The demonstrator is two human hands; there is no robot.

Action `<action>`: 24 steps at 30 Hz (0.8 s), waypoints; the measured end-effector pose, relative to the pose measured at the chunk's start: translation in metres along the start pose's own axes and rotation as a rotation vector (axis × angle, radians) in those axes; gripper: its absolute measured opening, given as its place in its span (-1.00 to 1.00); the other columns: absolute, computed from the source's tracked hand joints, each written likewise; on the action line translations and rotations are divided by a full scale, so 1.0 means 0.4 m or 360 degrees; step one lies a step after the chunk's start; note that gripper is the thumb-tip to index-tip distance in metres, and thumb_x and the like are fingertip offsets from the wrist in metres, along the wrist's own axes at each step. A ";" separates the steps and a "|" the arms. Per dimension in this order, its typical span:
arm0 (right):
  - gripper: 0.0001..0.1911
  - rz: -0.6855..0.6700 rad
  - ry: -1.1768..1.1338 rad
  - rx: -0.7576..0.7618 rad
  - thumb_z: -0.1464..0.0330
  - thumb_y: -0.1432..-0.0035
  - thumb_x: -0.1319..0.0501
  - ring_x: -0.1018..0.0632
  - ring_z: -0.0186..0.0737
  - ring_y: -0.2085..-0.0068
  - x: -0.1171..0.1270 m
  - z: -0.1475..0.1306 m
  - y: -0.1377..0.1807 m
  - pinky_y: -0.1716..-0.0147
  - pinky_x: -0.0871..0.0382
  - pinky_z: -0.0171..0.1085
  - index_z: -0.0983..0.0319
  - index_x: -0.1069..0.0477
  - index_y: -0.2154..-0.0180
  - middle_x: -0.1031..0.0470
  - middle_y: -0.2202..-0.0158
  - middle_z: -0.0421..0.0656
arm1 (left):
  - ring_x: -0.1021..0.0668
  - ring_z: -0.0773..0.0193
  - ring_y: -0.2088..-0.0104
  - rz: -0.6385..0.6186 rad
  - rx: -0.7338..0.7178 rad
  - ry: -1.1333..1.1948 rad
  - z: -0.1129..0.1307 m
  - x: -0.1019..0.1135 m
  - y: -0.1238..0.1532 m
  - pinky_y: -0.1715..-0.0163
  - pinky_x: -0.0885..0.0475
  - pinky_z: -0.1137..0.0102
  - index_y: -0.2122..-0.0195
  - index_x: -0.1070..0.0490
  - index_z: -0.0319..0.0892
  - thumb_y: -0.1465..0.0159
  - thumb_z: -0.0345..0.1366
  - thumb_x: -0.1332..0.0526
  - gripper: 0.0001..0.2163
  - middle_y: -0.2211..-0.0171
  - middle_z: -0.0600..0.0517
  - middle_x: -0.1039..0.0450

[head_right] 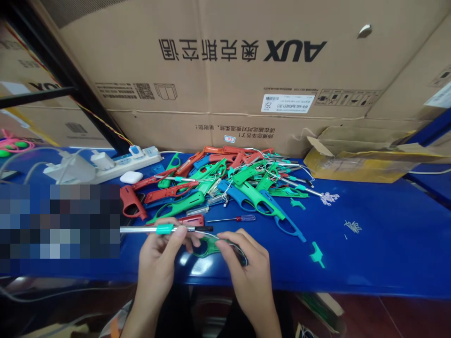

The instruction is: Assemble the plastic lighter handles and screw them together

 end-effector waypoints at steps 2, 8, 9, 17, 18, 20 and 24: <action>-0.80 0.0009 0.0012 -0.0003 0.25 -0.33 -0.26 -0.63 -0.20 0.31 -0.001 0.000 0.000 0.36 -0.47 -0.34 0.15 -0.64 0.27 -0.65 0.33 -0.15 | -0.60 0.24 0.49 0.0007 0.0026 0.0011 0.005 -0.005 0.006 0.44 -0.47 0.41 0.21 -0.34 -0.13 -0.27 -0.09 -0.38 -0.71 0.47 0.02 -0.62; -0.87 0.0047 -0.0015 -0.0021 0.28 -0.29 -0.30 -0.61 -0.25 0.40 0.001 -0.003 -0.001 0.36 -0.48 -0.37 0.15 -0.62 0.27 -0.63 0.41 -0.21 | -0.57 0.25 0.50 0.0003 0.0061 -0.0024 0.013 -0.017 0.016 0.45 -0.44 0.42 0.28 -0.34 -0.12 -0.28 -0.09 -0.37 -0.73 0.54 0.06 -0.56; -0.86 0.0042 -0.0025 -0.0002 0.29 -0.29 -0.30 -0.61 -0.25 0.39 0.001 -0.005 -0.002 0.35 -0.48 -0.37 0.15 -0.61 0.30 -0.63 0.40 -0.21 | -0.57 0.26 0.50 -0.0004 0.0054 -0.0031 0.012 -0.015 0.015 0.45 -0.44 0.43 0.28 -0.34 -0.12 -0.28 -0.09 -0.37 -0.73 0.55 0.07 -0.55; -0.91 0.0059 -0.0076 0.0061 0.36 -0.29 -0.32 -0.63 -0.27 0.34 0.001 -0.004 -0.001 0.31 -0.51 -0.39 0.11 -0.63 0.24 -0.63 0.35 -0.23 | -0.59 0.28 0.51 -0.0116 -0.0041 -0.0112 -0.007 0.005 0.006 0.45 -0.48 0.44 0.27 -0.35 -0.12 -0.33 -0.07 -0.33 -0.74 0.52 0.05 -0.58; -0.91 0.0074 -0.0072 0.0083 0.38 -0.28 -0.32 -0.64 -0.27 0.33 0.000 -0.004 0.000 0.30 -0.51 -0.39 0.12 -0.63 0.24 -0.65 0.34 -0.22 | -0.59 0.27 0.50 -0.0116 -0.0038 -0.0117 -0.007 0.005 0.006 0.43 -0.49 0.44 0.27 -0.35 -0.13 -0.33 -0.07 -0.33 -0.74 0.52 0.05 -0.58; -0.89 0.0082 -0.0069 0.0123 0.41 -0.29 -0.31 -0.65 -0.26 0.31 -0.002 -0.004 0.001 0.27 -0.52 -0.39 0.12 -0.64 0.25 -0.66 0.32 -0.22 | -0.59 0.27 0.49 -0.0098 -0.0033 -0.0109 -0.005 0.003 0.008 0.41 -0.51 0.42 0.27 -0.35 -0.13 -0.32 -0.06 -0.35 -0.73 0.53 0.05 -0.57; -0.85 0.0032 -0.0076 0.0157 0.43 -0.31 -0.28 -0.65 -0.26 0.28 -0.007 -0.005 0.003 0.24 -0.51 -0.37 0.13 -0.64 0.24 -0.65 0.29 -0.20 | -0.58 0.27 0.49 -0.0007 -0.0021 -0.0084 0.002 -0.004 0.013 0.37 -0.51 0.41 0.25 -0.34 -0.12 -0.32 -0.08 -0.35 -0.74 0.53 0.08 -0.55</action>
Point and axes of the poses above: each hand's wrist, its own y-axis away from the middle knuckle, its own x-axis out of the back of the hand, z = x × y, the point moved 2 cm from there along -y, towards the middle knuckle
